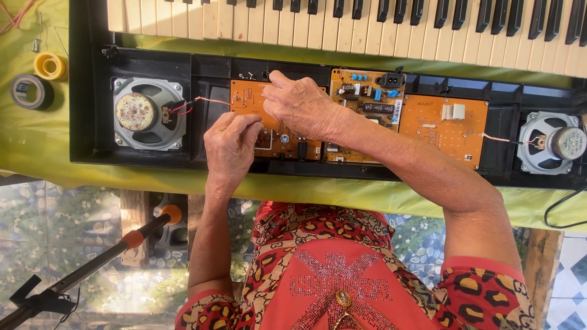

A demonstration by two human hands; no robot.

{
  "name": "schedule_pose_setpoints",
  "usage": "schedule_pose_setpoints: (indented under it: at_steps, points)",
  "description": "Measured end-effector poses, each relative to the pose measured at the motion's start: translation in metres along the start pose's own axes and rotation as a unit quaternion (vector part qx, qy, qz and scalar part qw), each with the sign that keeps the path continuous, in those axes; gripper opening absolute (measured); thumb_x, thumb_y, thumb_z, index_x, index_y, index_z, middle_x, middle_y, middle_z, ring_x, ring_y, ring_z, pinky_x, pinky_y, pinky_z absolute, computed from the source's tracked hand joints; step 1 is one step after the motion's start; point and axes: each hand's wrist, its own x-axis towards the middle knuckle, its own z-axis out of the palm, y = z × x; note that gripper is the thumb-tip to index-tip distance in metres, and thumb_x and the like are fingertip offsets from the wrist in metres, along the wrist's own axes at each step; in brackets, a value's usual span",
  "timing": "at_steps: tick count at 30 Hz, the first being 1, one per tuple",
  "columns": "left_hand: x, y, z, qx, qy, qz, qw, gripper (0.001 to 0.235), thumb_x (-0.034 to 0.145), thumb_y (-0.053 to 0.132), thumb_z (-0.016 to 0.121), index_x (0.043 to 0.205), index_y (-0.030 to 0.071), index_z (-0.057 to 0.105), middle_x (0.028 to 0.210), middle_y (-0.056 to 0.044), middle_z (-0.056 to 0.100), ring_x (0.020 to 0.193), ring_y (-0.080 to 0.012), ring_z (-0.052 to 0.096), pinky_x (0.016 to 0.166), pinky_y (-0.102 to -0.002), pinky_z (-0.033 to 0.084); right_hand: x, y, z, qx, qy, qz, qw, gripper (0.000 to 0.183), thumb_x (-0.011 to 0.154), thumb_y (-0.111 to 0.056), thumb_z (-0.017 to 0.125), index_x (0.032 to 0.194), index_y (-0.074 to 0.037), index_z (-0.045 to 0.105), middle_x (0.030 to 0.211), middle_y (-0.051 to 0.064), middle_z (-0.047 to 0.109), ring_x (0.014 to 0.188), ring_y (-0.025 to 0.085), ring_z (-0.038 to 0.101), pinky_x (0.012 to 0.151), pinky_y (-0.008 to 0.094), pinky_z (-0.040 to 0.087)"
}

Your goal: The person uses a screwdriver to tighten screws on the circuit boards inside an open electronic keyboard. They also use their hands to adjust and connect wires to the components on the boards.

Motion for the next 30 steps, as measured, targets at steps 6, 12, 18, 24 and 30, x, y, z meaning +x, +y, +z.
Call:
schedule_pose_setpoints:
  at_steps: [6,12,18,24,30]
  points:
    - [0.002,0.003,-0.002,0.004,0.001,0.004,1.000,0.004,0.100,0.007,0.072,0.100,0.004,0.075,0.078,-0.011,0.061,0.075,-0.0324,0.066,0.063,-0.037,0.055,0.006,-0.006,-0.009,-0.032,-0.023,-0.012,0.999,0.021,0.092,-0.008,0.063,0.073,-0.015,0.058,0.074,0.000,0.042,0.084,0.021,0.050,0.047,0.022,0.044]
    - [0.003,0.005,-0.002,0.013,0.006,0.002,1.000,0.003,0.100,0.006,0.073,0.099,0.003,0.074,0.078,-0.011,0.062,0.075,-0.0312,0.067,0.063,-0.036,0.055,0.010,-0.015,-0.007,-0.073,-0.065,-0.018,0.995,0.016,0.087,-0.009,0.061,0.072,-0.011,0.057,0.071,0.003,0.042,0.084,0.024,0.048,0.043,0.026,0.044]
    - [-0.001,0.002,-0.002,0.048,0.007,-0.002,0.999,0.005,0.101,0.012,0.073,0.100,0.007,0.075,0.079,-0.007,0.063,0.079,-0.0283,0.068,0.073,-0.036,0.053,0.013,-0.020,0.005,-0.050,-0.097,-0.004,0.994,0.011,0.084,-0.007,0.064,0.073,-0.006,0.062,0.071,0.009,0.046,0.088,0.029,0.051,0.045,0.032,0.050]
    - [-0.001,0.000,0.000,0.071,0.011,0.013,0.997,0.005,0.099,0.013,0.074,0.100,0.008,0.074,0.079,-0.007,0.062,0.080,-0.0280,0.067,0.076,-0.036,0.052,0.012,-0.023,0.003,-0.042,-0.114,0.009,0.993,0.012,0.084,-0.009,0.065,0.073,-0.004,0.064,0.073,0.012,0.050,0.090,0.030,0.052,0.049,0.033,0.053]
    - [0.000,0.001,0.000,0.083,0.019,0.025,0.996,0.004,0.099,0.013,0.074,0.100,0.009,0.073,0.082,-0.006,0.065,0.079,-0.0280,0.067,0.077,-0.037,0.053,0.020,-0.033,-0.011,-0.071,-0.130,-0.007,0.989,0.011,0.083,-0.006,0.063,0.073,-0.004,0.064,0.072,0.013,0.050,0.089,0.032,0.053,0.050,0.031,0.052]
